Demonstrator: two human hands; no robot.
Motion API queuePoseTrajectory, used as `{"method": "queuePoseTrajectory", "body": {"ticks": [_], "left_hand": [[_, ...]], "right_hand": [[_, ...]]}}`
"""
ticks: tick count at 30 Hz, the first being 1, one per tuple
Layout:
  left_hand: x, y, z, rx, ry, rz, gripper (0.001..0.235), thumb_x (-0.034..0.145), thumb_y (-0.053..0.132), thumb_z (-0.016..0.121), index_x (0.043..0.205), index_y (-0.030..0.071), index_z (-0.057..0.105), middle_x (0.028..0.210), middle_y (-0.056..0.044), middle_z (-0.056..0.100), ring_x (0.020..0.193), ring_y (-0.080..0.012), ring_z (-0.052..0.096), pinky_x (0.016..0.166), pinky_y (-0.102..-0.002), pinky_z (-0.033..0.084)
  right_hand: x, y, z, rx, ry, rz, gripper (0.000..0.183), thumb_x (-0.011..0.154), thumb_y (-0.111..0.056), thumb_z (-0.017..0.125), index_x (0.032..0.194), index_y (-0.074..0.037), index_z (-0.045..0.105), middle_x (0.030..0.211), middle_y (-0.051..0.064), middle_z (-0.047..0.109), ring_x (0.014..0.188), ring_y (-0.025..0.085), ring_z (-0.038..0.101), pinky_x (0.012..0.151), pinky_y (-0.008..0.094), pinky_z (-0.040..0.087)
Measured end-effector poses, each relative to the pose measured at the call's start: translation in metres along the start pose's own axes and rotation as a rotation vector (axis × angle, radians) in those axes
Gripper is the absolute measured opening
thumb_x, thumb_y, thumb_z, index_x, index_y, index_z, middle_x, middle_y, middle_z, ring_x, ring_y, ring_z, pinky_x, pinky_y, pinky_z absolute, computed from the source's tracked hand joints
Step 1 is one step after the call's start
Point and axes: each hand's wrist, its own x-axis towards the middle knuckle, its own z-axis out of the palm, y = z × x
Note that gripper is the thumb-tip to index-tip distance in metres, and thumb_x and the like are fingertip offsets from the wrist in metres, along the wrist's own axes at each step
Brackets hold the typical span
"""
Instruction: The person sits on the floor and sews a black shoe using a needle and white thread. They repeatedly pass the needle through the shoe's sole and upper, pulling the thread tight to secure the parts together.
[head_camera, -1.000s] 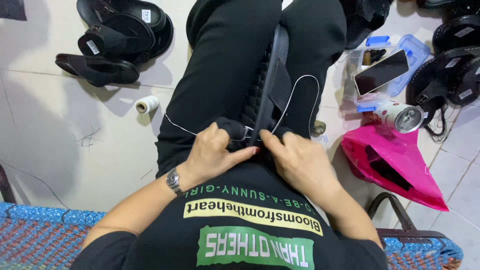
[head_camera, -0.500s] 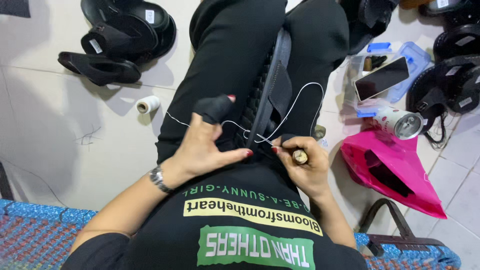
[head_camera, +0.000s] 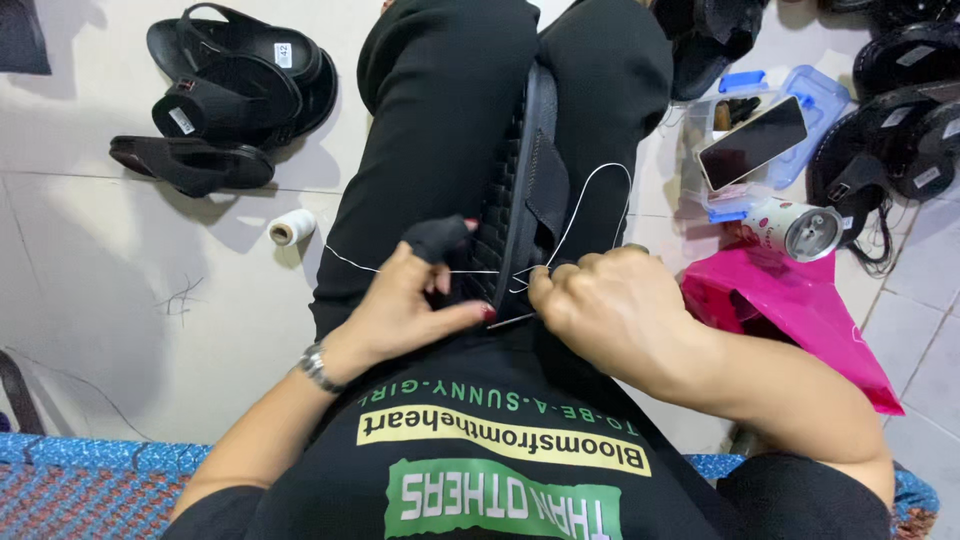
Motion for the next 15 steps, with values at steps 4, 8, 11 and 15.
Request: {"method": "queuePoseTrajectory", "body": {"ticks": [4, 8, 11, 15], "left_hand": [[-0.015, -0.028, 0.0, -0.167, 0.313, 0.057, 0.051, 0.076, 0.017, 0.088, 0.123, 0.016, 0.07, 0.082, -0.007, 0.07, 0.057, -0.0182, 0.063, 0.05, -0.027, 0.049], [-0.038, -0.066, -0.017, 0.349, 0.576, 0.233, 0.027, 0.081, 0.017, 0.093, 0.07, 0.004, 0.073, 0.056, -0.015, 0.058, 0.04, -0.03, 0.053, 0.039, -0.03, 0.038], [-0.044, -0.102, -0.104, 0.865, 0.684, 0.25, 0.024, 0.107, 0.025, 0.082, 0.109, 0.002, 0.076, 0.094, -0.016, 0.074, 0.074, -0.0374, 0.064, 0.063, -0.046, 0.043], [-0.027, -0.053, -0.117, 0.772, 0.472, 0.14, 0.04, 0.092, -0.01, 0.074, 0.131, -0.006, 0.062, 0.129, -0.03, 0.056, 0.119, -0.0496, 0.052, 0.103, -0.054, 0.045]], "right_hand": [[-0.005, -0.012, 0.051, 0.033, 0.31, 0.014, 0.019, 0.082, -0.015, 0.066, 0.098, -0.009, 0.073, 0.055, 0.003, 0.059, 0.049, 0.02, 0.064, 0.052, 0.031, 0.052], [-0.062, 0.0, 0.071, 0.047, 0.692, 0.414, 0.011, 0.093, -0.005, 0.07, 0.104, -0.001, 0.071, 0.075, 0.011, 0.062, 0.066, 0.027, 0.066, 0.065, 0.037, 0.055], [-0.128, 0.041, 0.077, -0.046, 1.036, 0.936, 0.007, 0.111, 0.015, 0.076, 0.11, 0.013, 0.07, 0.104, 0.026, 0.073, 0.09, 0.038, 0.071, 0.082, 0.045, 0.057], [-0.143, 0.033, 0.094, 0.059, 0.927, 1.011, 0.061, 0.084, 0.028, 0.055, 0.143, 0.016, 0.06, 0.125, 0.036, 0.069, 0.062, 0.027, 0.048, 0.052, 0.036, 0.037]]}}
